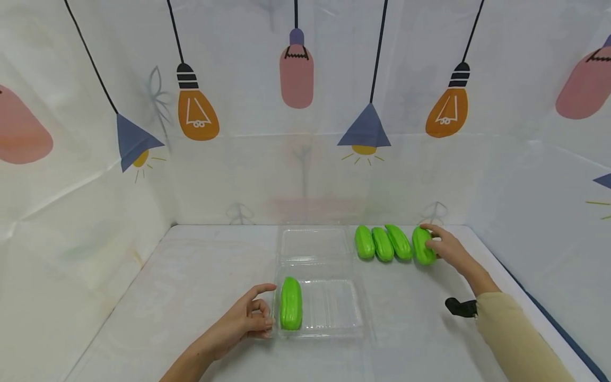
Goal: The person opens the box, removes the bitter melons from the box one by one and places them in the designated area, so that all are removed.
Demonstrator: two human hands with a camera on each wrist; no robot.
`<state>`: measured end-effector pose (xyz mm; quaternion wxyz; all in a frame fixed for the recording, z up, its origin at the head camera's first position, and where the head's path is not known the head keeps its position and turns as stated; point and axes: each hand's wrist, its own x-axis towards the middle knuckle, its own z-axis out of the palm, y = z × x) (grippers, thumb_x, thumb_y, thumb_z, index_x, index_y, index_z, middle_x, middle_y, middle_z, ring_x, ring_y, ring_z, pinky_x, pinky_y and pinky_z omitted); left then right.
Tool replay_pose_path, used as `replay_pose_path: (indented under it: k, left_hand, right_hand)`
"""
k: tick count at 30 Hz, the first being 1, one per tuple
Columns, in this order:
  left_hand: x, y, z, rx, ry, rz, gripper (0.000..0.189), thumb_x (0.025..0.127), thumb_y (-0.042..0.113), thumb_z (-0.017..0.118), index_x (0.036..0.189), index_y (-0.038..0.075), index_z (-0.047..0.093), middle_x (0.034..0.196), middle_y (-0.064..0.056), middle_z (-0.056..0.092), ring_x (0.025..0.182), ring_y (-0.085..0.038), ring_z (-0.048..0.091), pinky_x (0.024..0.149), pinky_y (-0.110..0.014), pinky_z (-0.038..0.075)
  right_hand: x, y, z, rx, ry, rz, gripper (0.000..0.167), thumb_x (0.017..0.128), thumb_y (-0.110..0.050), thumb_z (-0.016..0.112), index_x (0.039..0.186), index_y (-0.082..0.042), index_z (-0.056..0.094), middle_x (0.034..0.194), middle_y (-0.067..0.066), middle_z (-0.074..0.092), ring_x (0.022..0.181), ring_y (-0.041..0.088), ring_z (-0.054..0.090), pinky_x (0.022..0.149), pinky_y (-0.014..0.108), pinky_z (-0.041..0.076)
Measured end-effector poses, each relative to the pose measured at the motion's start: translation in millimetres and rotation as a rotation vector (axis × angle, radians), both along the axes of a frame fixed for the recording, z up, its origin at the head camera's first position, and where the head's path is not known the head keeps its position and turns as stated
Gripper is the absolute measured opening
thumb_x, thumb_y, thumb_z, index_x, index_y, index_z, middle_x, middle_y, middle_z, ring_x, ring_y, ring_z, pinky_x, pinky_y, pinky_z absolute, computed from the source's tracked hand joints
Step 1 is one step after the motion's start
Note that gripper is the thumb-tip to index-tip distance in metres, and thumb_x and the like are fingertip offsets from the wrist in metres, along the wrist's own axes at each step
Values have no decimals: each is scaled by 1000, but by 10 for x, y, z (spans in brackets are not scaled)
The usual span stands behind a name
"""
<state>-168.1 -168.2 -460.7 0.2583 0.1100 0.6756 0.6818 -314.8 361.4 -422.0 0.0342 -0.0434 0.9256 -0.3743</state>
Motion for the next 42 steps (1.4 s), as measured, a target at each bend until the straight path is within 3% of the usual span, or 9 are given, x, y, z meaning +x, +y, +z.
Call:
replay_pose_path:
  k: [10,17,30,42]
  left_hand:
    - [5,13,0,-3,-3,9,79,91,11,69,154,12,21,93,1,49,84,-13,62,78,-31,60]
    - [1,6,1,5,-9,5,81,90,11,69,154,12,20,93,1,49,83,-12,62,78,-31,60]
    - [3,6,7,4,-10,8,80,90,10,69,154,12,20,93,1,49,82,-12,62,77,-30,60]
    - [5,4,-7,10,2,5,80,90,9,69,153,14,22,93,1,49,82,-12,62,77,-31,60]
  right_hand:
    - [-33,-16,-132,129,47,-12,63,92,-14,49,151,1,32,144,40,35,107,43,52,66,29,47]
    - [-51,-40,-162,169,114,-24,61,92,-13,48,149,3,35,141,38,40,111,48,52,74,40,48]
    - [-33,-56,-226,130,172,-74,52,94,-12,48,143,6,42,136,37,46,110,51,56,84,54,52]
    - [-43,-57,-263,83,185,-97,49,96,-15,47,141,4,46,136,34,49,112,49,56,85,50,51]
